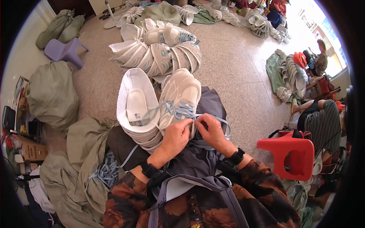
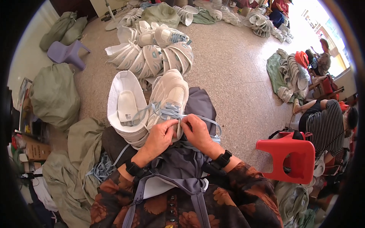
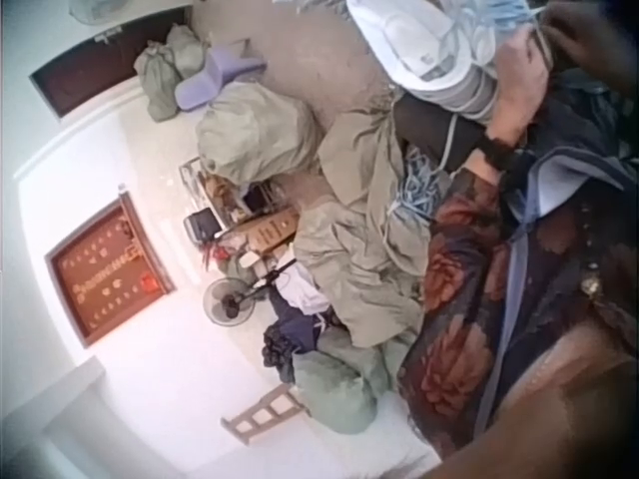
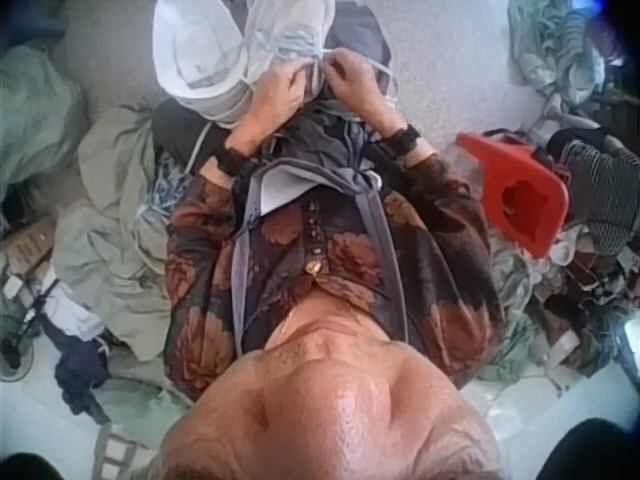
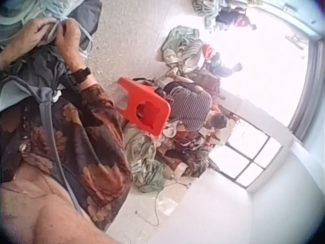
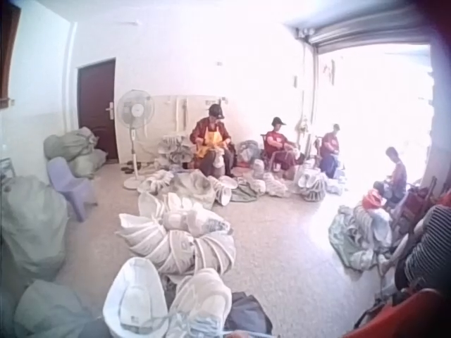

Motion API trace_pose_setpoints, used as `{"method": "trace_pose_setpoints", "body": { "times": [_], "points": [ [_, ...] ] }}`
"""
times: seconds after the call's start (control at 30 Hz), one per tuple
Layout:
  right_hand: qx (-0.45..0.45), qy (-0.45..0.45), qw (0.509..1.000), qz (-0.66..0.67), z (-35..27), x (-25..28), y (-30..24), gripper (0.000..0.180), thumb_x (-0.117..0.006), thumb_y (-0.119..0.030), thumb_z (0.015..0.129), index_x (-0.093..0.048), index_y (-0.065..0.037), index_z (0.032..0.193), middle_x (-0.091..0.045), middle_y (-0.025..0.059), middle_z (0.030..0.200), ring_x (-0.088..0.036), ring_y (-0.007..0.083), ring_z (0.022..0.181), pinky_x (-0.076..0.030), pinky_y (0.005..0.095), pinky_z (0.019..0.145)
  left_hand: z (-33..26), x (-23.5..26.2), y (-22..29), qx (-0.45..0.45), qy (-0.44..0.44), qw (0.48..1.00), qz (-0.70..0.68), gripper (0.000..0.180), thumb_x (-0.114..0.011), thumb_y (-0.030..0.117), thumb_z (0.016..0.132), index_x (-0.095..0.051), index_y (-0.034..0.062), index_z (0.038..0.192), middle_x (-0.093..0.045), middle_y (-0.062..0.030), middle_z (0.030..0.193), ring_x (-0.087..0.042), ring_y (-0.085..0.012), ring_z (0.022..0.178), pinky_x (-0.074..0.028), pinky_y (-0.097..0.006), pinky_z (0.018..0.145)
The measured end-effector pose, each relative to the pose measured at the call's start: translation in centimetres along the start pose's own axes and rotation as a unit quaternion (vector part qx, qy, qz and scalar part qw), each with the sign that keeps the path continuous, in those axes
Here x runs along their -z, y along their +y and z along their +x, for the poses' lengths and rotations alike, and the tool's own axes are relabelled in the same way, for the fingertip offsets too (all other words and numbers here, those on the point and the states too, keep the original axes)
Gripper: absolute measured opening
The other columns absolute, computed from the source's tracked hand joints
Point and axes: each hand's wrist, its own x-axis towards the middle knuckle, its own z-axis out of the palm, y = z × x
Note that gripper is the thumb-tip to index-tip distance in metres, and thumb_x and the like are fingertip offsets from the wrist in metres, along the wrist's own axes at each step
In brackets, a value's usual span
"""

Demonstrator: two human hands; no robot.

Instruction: The recorder is threading and pulling laces through the eyelets of several white athletic shoes.

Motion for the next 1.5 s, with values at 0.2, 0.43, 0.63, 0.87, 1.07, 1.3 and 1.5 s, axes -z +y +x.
{"method": "trace_pose_setpoints", "body": {
  "times": [0.2, 0.43, 0.63, 0.87, 1.07, 1.3, 1.5],
  "points": [
    [0.025, -0.023, 0.997, -0.07, -0.4, -0.9, -1.0, 0.035, -0.072, -0.012, 0.081, -0.052, 0.0, 0.107, -0.057, 0.0183, 0.096, -0.061, 0.0349, 0.084, -0.05, 0.0408, 0.073, 0.6, -0.5, -0.2, -0.06, 0.046, 0.996, 0.052, 0.021, -0.055, 0.009, 0.097, -0.068, 0.0002, 0.112, -0.071, -0.0168, 0.079, -0.069, -0.0276, 0.065, -0.053, -0.035, 0.061],
    [0.024, -0.037, 0.998, -0.043, 0.4, -0.3, -1.1, 0.035, -0.067, -0.009, 0.077, -0.05, 0.0, 0.106, -0.056, 0.0202, 0.101, -0.058, 0.04, 0.095, -0.048, 0.0432, 0.083, -0.3, 3.0, 1.0, -0.022, 0.035, 0.928, 0.37, 0.01, -0.061, 0.015, 0.091, -0.062, 0.0063, 0.086, -0.067, -0.0164, 0.075, -0.067, -0.0374, 0.072, -0.05, -0.049, 0.061],
    [0.051, -0.018, 0.995, -0.078, 0.3, 0.2, -1.7, 0.029, -0.069, -0.011, 0.08, -0.054, 0.0, 0.102, -0.056, 0.0188, 0.102, -0.057, 0.0373, 0.1, -0.047, 0.0423, 0.088, -6.0, 15.0, 0.5, 0.095, 0.087, 0.915, 0.381, 0.01, -0.067, 0.011, 0.086, -0.064, 0.007, 0.094, -0.064, -0.0163, 0.073, -0.065, -0.0393, 0.073, -0.05, -0.048, 0.064],
    [0.123, 0.098, 0.97, -0.185, 2.4, 1.5, 0.4, 0.017, -0.067, -0.013, 0.088, -0.062, -0.002, 0.1, -0.058, 0.0189, 0.115, -0.052, 0.0387, 0.114, -0.038, 0.0485, 0.102, -5.9, 9.9, 2.2, -0.06, 0.109, 0.948, 0.292, 0.02, -0.072, 0.01, 0.082, -0.064, 0.0057, 0.1, -0.062, -0.0128, 0.1, -0.063, -0.0334, 0.094, -0.049, -0.042, 0.077],
    [0.091, 0.0, 0.994, -0.062, 0.0, 1.1, -0.6, 0.009, -0.068, -0.012, 0.088, -0.063, -0.005, 0.088, -0.061, 0.0101, 0.107, -0.054, 0.0312, 0.111, -0.039, 0.0421, 0.096, -2.2, 4.3, 2.3, -0.175, 0.065, 0.924, 0.334, 0.023, -0.076, 0.013, 0.077, -0.065, 0.0074, 0.097, -0.059, -0.0086, 0.095, -0.057, -0.029, 0.094, -0.042, -0.042, 0.089],
    [0.104, -0.024, 0.989, -0.099, -0.3, 0.4, -0.9, 0.02, -0.075, -0.018, 0.08, -0.061, -0.004, 0.079, -0.06, 0.0104, 0.096, -0.056, 0.0323, 0.098, -0.04, 0.0426, 0.092, 1.3, 2.1, 0.8, -0.206, 0.035, 0.877, 0.432, 0.018, -0.074, 0.015, 0.078, -0.063, 0.0085, 0.091, -0.057, -0.0081, 0.091, -0.056, -0.0274, 0.092, -0.038, -0.044, 0.093],
    [0.114, -0.008, 0.981, -0.155, -0.2, 0.3, -1.4, 0.023, -0.074, -0.017, 0.072, -0.055, -0.004, 0.072, -0.058, 0.0127, 0.098, -0.054, 0.0337, 0.101, -0.039, 0.0462, 0.094, -0.5, 7.4, 1.8, -0.156, 0.081, 0.873, 0.455, 0.013, -0.071, 0.011, 0.079, -0.059, 0.0093, 0.084, -0.057, -0.0075, 0.084, -0.057, -0.0274, 0.088, -0.038, -0.044, 0.092]
  ]
}}
